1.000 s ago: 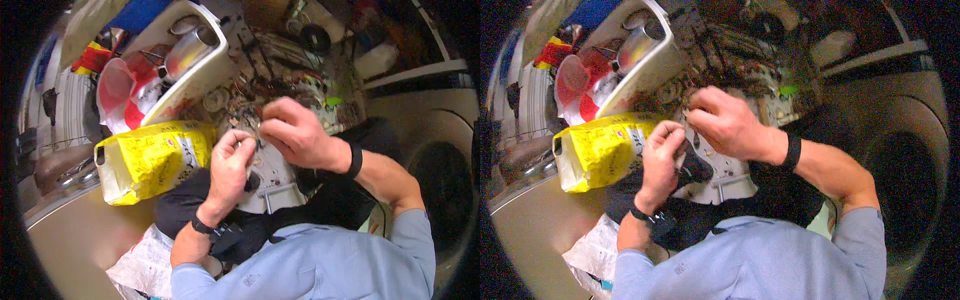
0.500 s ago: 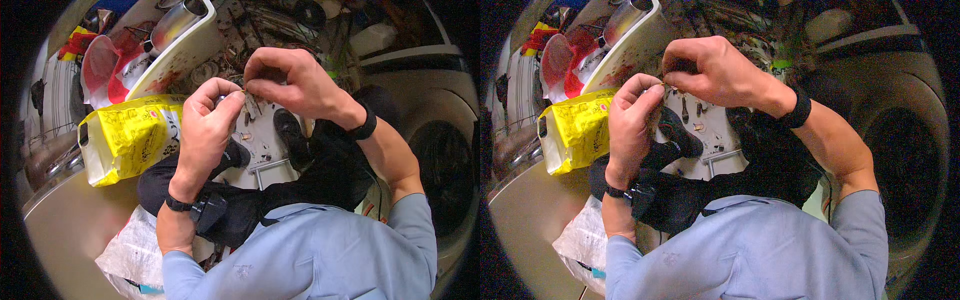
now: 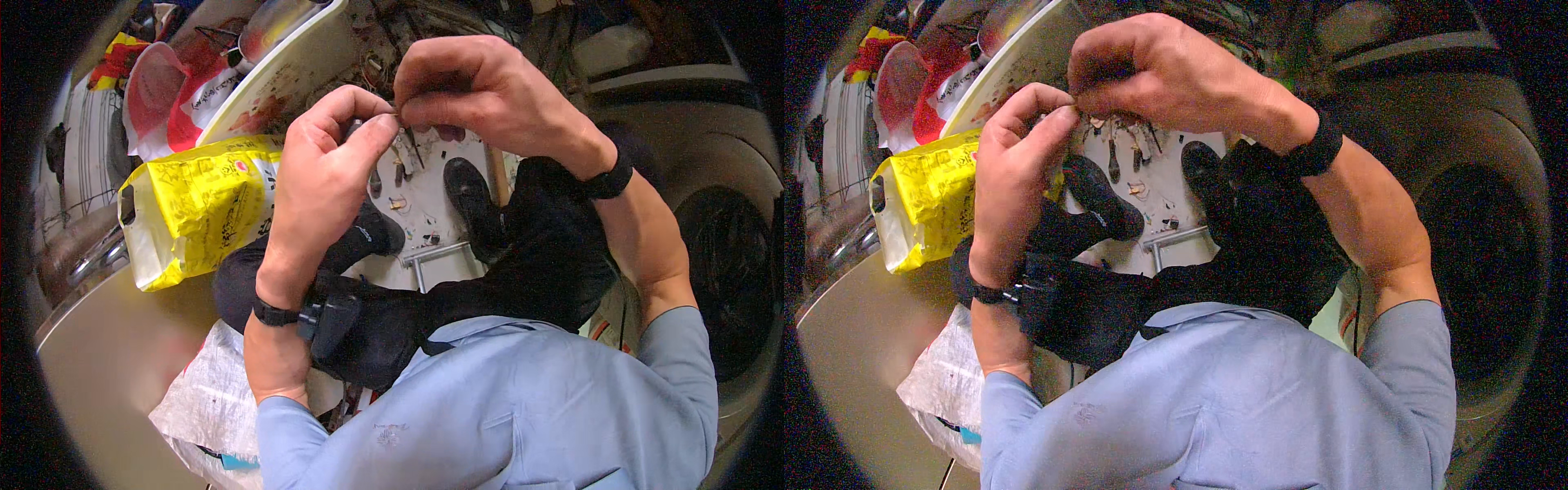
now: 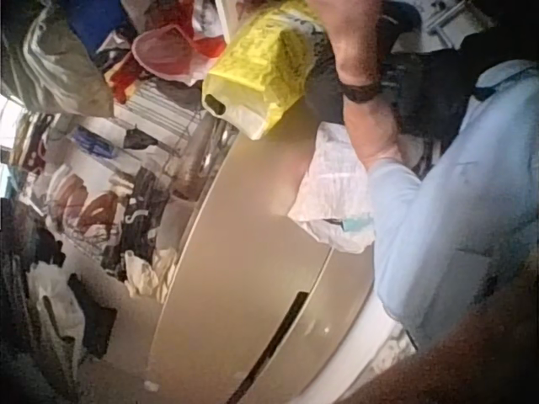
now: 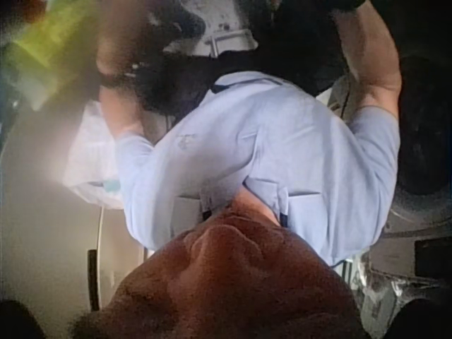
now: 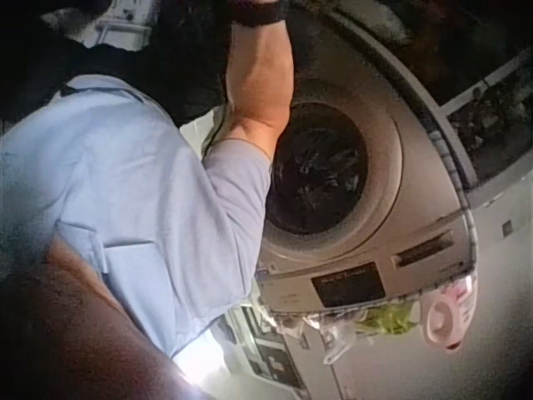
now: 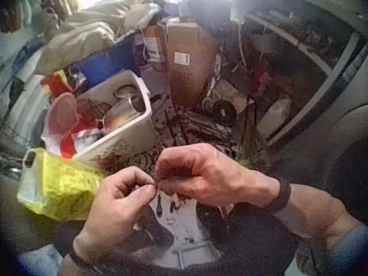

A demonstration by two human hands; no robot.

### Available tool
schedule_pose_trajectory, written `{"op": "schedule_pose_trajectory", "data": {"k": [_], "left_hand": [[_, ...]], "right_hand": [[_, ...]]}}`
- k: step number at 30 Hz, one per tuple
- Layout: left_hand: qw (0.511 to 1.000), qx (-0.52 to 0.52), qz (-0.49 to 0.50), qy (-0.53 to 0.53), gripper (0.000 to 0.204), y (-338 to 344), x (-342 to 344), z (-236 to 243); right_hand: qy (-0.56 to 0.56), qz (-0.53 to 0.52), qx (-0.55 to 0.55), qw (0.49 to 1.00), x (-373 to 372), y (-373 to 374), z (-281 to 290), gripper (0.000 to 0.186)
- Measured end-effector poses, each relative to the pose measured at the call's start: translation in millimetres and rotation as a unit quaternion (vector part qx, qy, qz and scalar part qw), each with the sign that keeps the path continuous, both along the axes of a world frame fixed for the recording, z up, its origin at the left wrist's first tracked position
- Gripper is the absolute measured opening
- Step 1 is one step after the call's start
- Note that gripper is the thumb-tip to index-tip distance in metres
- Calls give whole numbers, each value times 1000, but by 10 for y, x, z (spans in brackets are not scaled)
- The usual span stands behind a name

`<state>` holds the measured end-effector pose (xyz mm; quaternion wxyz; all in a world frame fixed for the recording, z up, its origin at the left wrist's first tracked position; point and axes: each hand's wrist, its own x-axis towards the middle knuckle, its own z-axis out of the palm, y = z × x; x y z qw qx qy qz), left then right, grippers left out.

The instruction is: The person manipulates wires and small electronic components of a disassembled device on the floor, using wire cutters to strip and cut wires.

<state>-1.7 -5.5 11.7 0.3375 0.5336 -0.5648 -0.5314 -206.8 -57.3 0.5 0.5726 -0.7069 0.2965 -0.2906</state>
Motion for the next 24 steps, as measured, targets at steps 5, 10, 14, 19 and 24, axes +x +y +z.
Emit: {"op": "schedule_pose_trajectory", "data": {"k": [5, 10, 14, 19, 24], "left_hand": [[974, 154, 34, 161, 10, -21, -6, -43], [920, 275, 16, 279, 10, -83, 47, 0], [920, 283, -21, 270, 10, -84, 74, -73], [942, 255, -41, 214, 11, -57, 69, -83], [983, 152, -45, 97, 12, 52, 50, 18]], "right_hand": [[3, -25, 11, 1000, 0, 54, 24, 6], [38, -46, -288, 956, -26, 48, -8, 9], [31, -30, -367, 929, -42, 54, -56, 10], [-22, -43, -284, 958, -49, 97, -169, 7], [21, -5, -176, 984, -98, 106, -49, 7]]}}
